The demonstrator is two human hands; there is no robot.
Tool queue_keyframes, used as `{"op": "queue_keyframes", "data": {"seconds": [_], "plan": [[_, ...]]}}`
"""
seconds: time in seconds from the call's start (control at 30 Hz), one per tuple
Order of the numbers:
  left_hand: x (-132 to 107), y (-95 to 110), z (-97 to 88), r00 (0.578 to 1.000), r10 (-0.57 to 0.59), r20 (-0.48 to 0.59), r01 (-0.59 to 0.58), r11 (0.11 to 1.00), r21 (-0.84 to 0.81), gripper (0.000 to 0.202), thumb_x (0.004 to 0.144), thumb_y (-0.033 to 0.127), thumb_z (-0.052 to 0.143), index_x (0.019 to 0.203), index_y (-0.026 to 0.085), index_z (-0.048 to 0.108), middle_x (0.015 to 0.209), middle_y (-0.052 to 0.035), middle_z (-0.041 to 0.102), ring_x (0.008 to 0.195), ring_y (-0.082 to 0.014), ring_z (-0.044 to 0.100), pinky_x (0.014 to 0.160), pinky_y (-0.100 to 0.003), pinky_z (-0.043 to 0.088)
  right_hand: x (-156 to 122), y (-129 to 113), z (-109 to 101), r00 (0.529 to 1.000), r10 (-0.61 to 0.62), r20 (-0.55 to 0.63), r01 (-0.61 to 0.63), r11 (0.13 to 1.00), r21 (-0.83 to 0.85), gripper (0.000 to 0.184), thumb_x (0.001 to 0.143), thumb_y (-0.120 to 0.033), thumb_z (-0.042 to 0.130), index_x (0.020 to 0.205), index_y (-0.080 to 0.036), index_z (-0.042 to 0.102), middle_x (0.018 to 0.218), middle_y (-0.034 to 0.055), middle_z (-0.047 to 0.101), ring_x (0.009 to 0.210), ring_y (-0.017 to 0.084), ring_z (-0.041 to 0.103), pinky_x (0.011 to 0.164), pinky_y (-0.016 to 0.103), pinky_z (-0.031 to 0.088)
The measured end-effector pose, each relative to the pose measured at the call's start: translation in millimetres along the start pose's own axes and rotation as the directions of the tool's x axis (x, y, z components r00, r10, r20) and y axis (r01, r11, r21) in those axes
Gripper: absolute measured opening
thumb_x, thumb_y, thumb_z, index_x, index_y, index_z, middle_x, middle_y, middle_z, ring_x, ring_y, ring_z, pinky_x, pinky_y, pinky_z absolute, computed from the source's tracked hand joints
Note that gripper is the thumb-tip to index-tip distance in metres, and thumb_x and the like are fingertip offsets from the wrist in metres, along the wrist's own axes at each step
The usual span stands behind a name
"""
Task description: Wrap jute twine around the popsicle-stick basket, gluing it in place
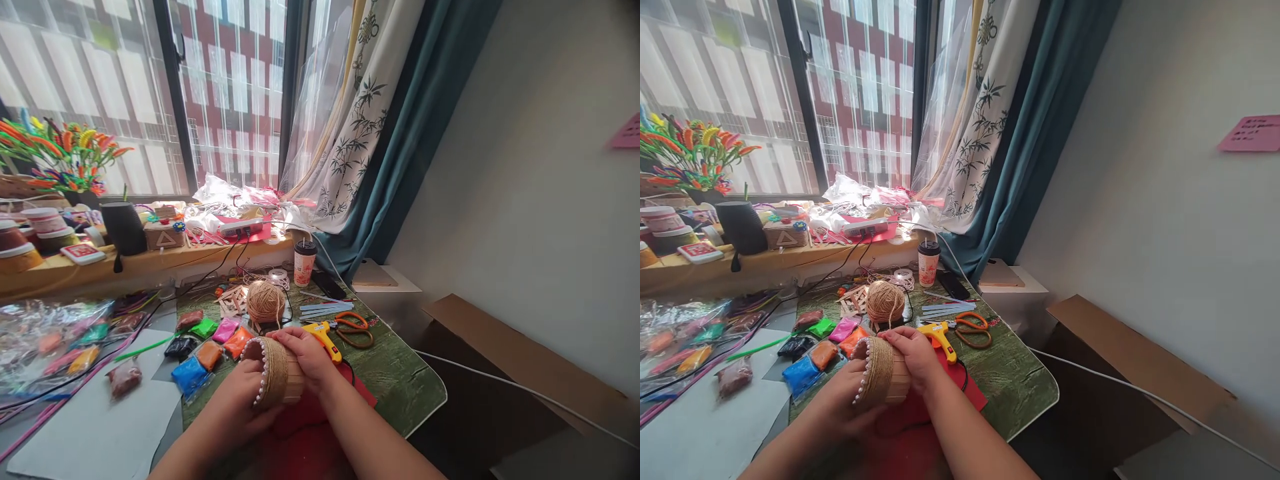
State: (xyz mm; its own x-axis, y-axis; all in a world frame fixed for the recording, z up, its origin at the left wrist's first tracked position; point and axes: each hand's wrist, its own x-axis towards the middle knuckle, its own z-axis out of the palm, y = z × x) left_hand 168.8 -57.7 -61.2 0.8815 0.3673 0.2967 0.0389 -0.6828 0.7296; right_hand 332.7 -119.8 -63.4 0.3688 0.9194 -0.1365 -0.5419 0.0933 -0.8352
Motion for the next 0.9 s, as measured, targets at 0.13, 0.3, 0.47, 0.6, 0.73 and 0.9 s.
{"op": "queue_keyframes", "data": {"seconds": [0.13,0.3,0.47,0.6,0.73,0.9], "plan": [[-5.0,-8.7,1.1,0.999,0.021,0.038,-0.023,0.998,0.062,0.029,0.084,0.026,0.072,0.112,0.032,0.078,0.119,-0.0078,0.078,0.118,-0.0367,0.064,0.113,-0.053,0.041,2.2,1.4,-0.7,0.989,-0.100,-0.107,0.093,0.993,-0.071,0.033,0.059,-0.045,0.092,0.073,-0.018,0.079,0.073,0.0024,0.076,0.067,0.017,0.064,0.066,0.028,0.048],[-7.4,-11.5,9.1,0.942,-0.334,-0.022,0.288,0.844,-0.453,0.063,0.074,0.034,0.083,0.132,0.021,0.063,0.131,-0.0126,0.074,0.120,-0.0378,0.068,0.102,-0.048,0.056,0.6,5.7,6.7,0.962,-0.226,-0.156,0.193,0.961,-0.200,0.032,0.062,-0.047,0.090,0.072,-0.019,0.078,0.070,0.0013,0.072,0.065,0.016,0.059,0.065,0.028,0.044],[-0.2,-4.0,4.8,0.807,-0.588,-0.062,0.424,0.648,-0.632,0.059,0.071,0.049,0.086,0.116,0.015,0.068,0.110,-0.0139,0.082,0.104,-0.0376,0.077,0.087,-0.044,0.064,-4.1,16.2,20.1,0.950,-0.283,-0.131,0.255,0.947,-0.196,0.030,0.067,-0.048,0.085,0.071,-0.019,0.077,0.067,0.0004,0.068,0.065,0.016,0.058,0.066,0.029,0.045],[-0.5,-0.7,-0.5,0.843,-0.529,-0.094,0.389,0.721,-0.573,0.057,0.069,0.046,0.087,0.113,0.015,0.070,0.107,-0.0124,0.083,0.101,-0.0365,0.077,0.086,-0.044,0.064,-3.8,14.7,21.9,0.933,-0.341,-0.116,0.314,0.928,-0.199,0.030,0.067,-0.048,0.086,0.070,-0.019,0.078,0.088,0.0046,0.073,0.086,0.021,0.064,0.083,0.033,0.048],[-4.6,-4.6,-1.4,0.895,-0.419,-0.151,0.295,0.812,-0.503,0.042,0.071,0.040,0.084,0.104,0.017,0.074,0.101,-0.0102,0.084,0.094,-0.0339,0.078,0.083,-0.042,0.064,-1.9,5.6,19.7,0.965,-0.236,-0.113,0.224,0.968,-0.113,0.036,0.058,-0.049,0.092,0.070,-0.019,0.078,0.110,0.0085,0.074,0.102,0.025,0.065,0.093,0.036,0.047],[-9.6,-17.6,-4.6,0.948,-0.271,-0.168,0.203,0.919,-0.337,0.029,0.074,0.035,0.082,0.098,0.019,0.078,0.094,-0.0081,0.083,0.087,-0.0313,0.077,0.080,-0.039,0.064,-1.3,-0.2,17.2,0.994,-0.035,-0.103,0.040,0.998,0.050,0.041,0.048,-0.043,0.098,0.073,-0.017,0.077,0.111,0.0091,0.076,0.094,0.022,0.067,0.086,0.034,0.049]]}}
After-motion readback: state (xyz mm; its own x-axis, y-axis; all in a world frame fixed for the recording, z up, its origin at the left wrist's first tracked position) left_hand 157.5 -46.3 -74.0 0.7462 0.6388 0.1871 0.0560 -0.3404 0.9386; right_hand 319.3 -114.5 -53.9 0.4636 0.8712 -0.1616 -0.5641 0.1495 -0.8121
